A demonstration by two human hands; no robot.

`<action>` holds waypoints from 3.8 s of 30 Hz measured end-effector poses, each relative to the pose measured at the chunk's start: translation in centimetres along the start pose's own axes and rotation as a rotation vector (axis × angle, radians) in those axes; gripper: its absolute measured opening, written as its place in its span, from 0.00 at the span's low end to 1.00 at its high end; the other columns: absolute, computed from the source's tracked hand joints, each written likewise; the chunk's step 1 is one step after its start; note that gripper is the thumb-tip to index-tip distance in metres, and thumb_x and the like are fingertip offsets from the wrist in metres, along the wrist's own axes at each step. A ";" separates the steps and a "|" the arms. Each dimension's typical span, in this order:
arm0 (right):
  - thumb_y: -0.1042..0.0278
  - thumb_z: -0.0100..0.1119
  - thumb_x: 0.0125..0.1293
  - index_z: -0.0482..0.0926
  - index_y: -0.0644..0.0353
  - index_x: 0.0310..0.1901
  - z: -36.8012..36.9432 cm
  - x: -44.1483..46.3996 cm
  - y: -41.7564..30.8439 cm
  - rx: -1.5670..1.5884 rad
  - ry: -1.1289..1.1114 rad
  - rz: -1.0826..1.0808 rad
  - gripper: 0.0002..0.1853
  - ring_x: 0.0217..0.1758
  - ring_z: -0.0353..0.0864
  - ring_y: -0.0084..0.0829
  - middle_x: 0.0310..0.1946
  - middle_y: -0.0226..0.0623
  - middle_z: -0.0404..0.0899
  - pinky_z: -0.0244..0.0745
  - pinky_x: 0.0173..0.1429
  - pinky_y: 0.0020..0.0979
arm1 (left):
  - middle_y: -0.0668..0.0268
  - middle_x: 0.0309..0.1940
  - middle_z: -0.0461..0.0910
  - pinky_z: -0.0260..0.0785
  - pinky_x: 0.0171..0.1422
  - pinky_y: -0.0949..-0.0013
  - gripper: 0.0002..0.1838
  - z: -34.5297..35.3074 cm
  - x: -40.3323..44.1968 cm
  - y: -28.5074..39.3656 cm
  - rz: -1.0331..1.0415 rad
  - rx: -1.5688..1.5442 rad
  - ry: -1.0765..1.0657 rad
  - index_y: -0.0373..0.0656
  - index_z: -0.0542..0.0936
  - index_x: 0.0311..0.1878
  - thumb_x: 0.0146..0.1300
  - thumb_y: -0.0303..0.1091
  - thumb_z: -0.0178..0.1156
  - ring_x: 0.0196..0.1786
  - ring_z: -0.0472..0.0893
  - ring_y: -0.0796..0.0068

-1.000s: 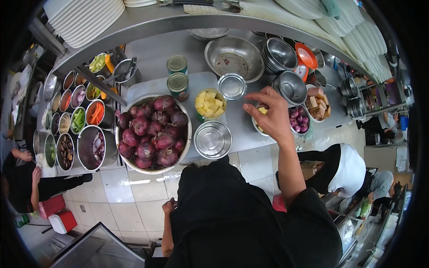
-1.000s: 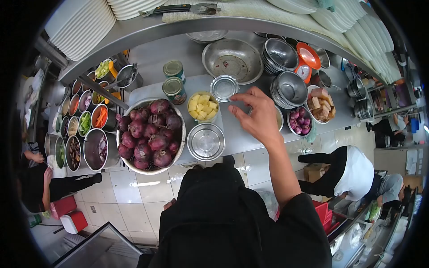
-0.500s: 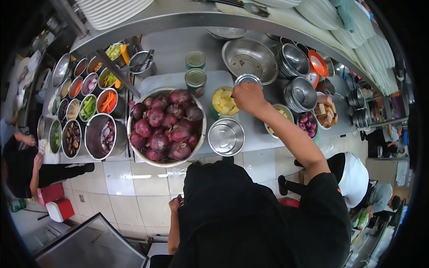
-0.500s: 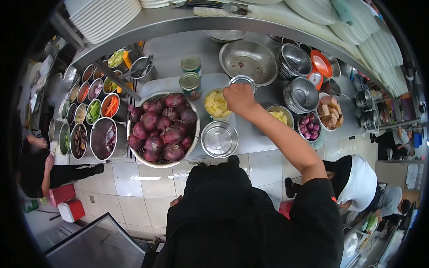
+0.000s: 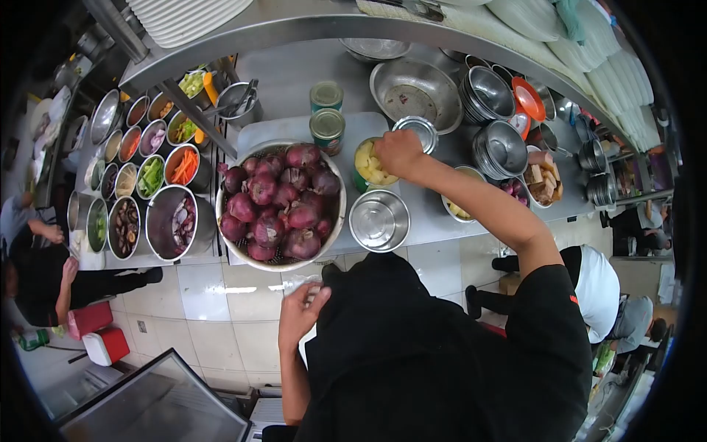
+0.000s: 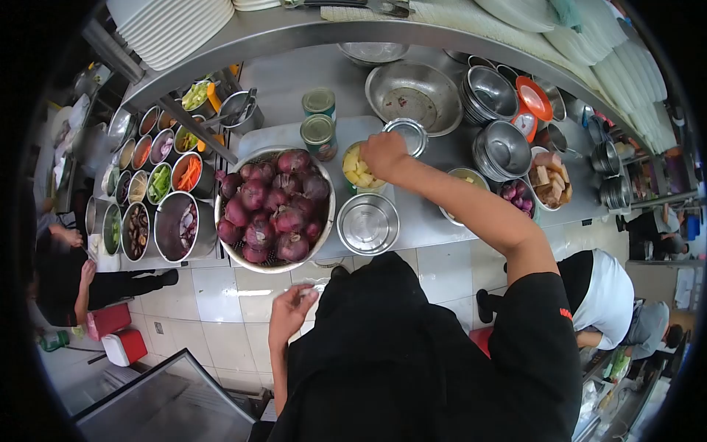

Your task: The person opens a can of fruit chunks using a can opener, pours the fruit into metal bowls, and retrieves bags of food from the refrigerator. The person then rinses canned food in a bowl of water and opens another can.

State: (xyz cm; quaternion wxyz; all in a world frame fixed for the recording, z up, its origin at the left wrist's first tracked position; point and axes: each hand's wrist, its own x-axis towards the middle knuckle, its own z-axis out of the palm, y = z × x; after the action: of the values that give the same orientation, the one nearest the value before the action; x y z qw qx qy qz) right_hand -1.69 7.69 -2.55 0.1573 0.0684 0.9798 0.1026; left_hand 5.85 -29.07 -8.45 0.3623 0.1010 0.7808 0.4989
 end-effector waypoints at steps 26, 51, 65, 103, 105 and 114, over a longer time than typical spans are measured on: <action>0.65 0.77 0.46 0.58 0.62 0.71 13.1 -6.8 4.3 1.164 0.458 0.158 0.51 0.64 0.71 0.51 0.61 0.52 0.71 0.66 0.69 0.43 | 0.49 0.51 0.78 0.71 0.63 0.57 0.47 13.2 21.6 19.2 0.663 0.634 0.260 0.32 0.74 0.59 0.29 0.38 0.80 0.57 0.78 0.51; 0.61 0.75 0.29 0.68 0.58 0.62 4.3 -11.3 9.0 0.694 0.457 -0.442 0.50 0.59 0.74 0.50 0.55 0.47 0.75 0.68 0.63 0.45 | 0.50 0.51 0.81 0.73 0.58 0.61 0.27 14.7 -0.5 4.9 0.145 0.083 0.717 0.32 0.79 0.54 0.53 0.36 0.73 0.54 0.81 0.59; 0.61 0.76 0.29 0.69 0.62 0.60 -3.5 -11.8 3.5 0.121 0.058 -0.410 0.48 0.54 0.77 0.48 0.48 0.46 0.77 0.76 0.54 0.46 | 0.40 0.69 0.61 0.60 0.74 0.55 0.66 15.7 6.2 4.4 0.479 0.129 0.612 0.28 0.51 0.73 0.35 0.44 0.82 0.71 0.64 0.43; 0.36 0.76 0.25 0.88 0.64 0.34 -10.2 -5.3 -6.2 -0.275 -0.650 -0.175 0.39 0.36 0.88 0.39 0.33 0.44 0.87 0.82 0.42 0.34 | 0.43 0.65 0.66 0.67 0.66 0.53 0.59 14.8 7.8 2.5 0.528 0.115 0.555 0.30 0.54 0.73 0.41 0.40 0.78 0.63 0.71 0.43; 0.36 0.76 0.25 0.88 0.63 0.34 -10.6 -5.1 -5.6 -0.239 -0.667 -0.159 0.38 0.35 0.88 0.39 0.32 0.44 0.87 0.82 0.41 0.34 | 0.43 0.65 0.66 0.68 0.65 0.53 0.59 14.5 7.6 2.7 0.518 0.101 0.532 0.29 0.54 0.73 0.41 0.38 0.79 0.63 0.71 0.42; 0.37 0.76 0.27 0.89 0.61 0.35 -12.5 -5.2 -3.3 -0.082 -0.730 -0.089 0.36 0.35 0.87 0.37 0.33 0.43 0.87 0.80 0.40 0.34 | 0.39 0.69 0.61 0.63 0.70 0.53 0.59 14.5 7.3 2.6 0.445 0.096 0.439 0.30 0.48 0.75 0.45 0.36 0.76 0.67 0.67 0.42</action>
State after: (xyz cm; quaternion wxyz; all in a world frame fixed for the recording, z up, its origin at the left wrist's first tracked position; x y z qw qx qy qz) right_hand -1.19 1.37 9.90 0.5035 0.0514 0.8562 0.1036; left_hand 9.75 -13.74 -13.09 0.0618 0.1761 0.8217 0.5385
